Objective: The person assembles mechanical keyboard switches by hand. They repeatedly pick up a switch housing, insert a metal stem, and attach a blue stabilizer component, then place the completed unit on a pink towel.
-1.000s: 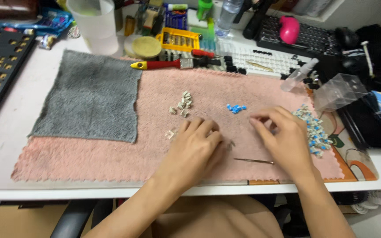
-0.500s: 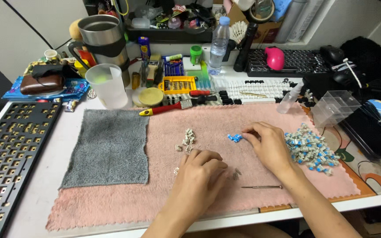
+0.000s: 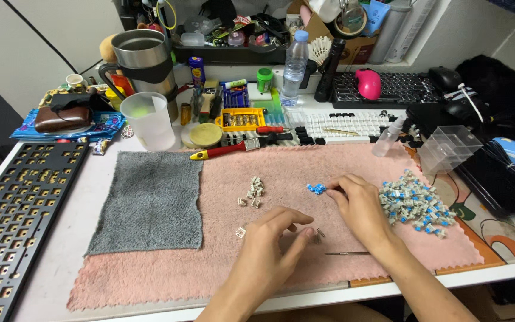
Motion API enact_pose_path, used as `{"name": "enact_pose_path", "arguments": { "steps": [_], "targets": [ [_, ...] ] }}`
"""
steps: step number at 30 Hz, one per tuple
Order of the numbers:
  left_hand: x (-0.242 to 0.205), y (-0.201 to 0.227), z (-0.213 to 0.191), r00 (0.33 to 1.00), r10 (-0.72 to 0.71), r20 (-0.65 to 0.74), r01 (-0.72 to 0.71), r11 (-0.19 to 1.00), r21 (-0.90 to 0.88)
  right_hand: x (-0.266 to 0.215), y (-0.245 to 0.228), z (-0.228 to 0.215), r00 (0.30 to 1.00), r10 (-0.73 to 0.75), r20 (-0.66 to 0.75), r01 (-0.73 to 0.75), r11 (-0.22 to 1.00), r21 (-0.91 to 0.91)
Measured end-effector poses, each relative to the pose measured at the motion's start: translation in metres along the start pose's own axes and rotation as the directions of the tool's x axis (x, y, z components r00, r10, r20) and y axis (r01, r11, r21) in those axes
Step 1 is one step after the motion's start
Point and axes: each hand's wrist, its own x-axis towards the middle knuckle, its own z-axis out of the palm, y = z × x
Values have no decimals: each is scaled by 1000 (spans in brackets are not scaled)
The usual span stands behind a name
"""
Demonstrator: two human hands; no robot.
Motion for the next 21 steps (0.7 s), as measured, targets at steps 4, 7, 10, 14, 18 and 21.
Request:
{"name": "enact_pose_path", "arguments": {
  "steps": [4, 7, 10, 14, 18, 21],
  "targets": [
    [3, 0, -3, 1000, 8, 8, -8, 1000, 15, -3, -13, -11, 999, 39, 28, -39, 999, -4],
    [3, 2, -2, 1000, -16, -13, 16, 1000, -7, -7, -37, -32, 997, 58, -44, -59, 998, -23],
    [4, 4, 7, 949, -316, -12, 311, 937, -159, -20, -86, -63, 963, 258, -82, -240, 953, 183],
    [3, 7, 20, 829, -517, 211, 496, 509, -704, -46, -120, -76, 986, -3, -168, 69, 917, 393],
    [1, 18, 19, 732, -607, 310, 553, 263, -791, -64, -125, -71, 974, -50, -221, 144, 890, 432],
    [-1, 14, 21, 729, -602, 326, 531, 196, -825, -64, -129, -72, 957, -125, -261, 218, 905, 366]
  ]
}}
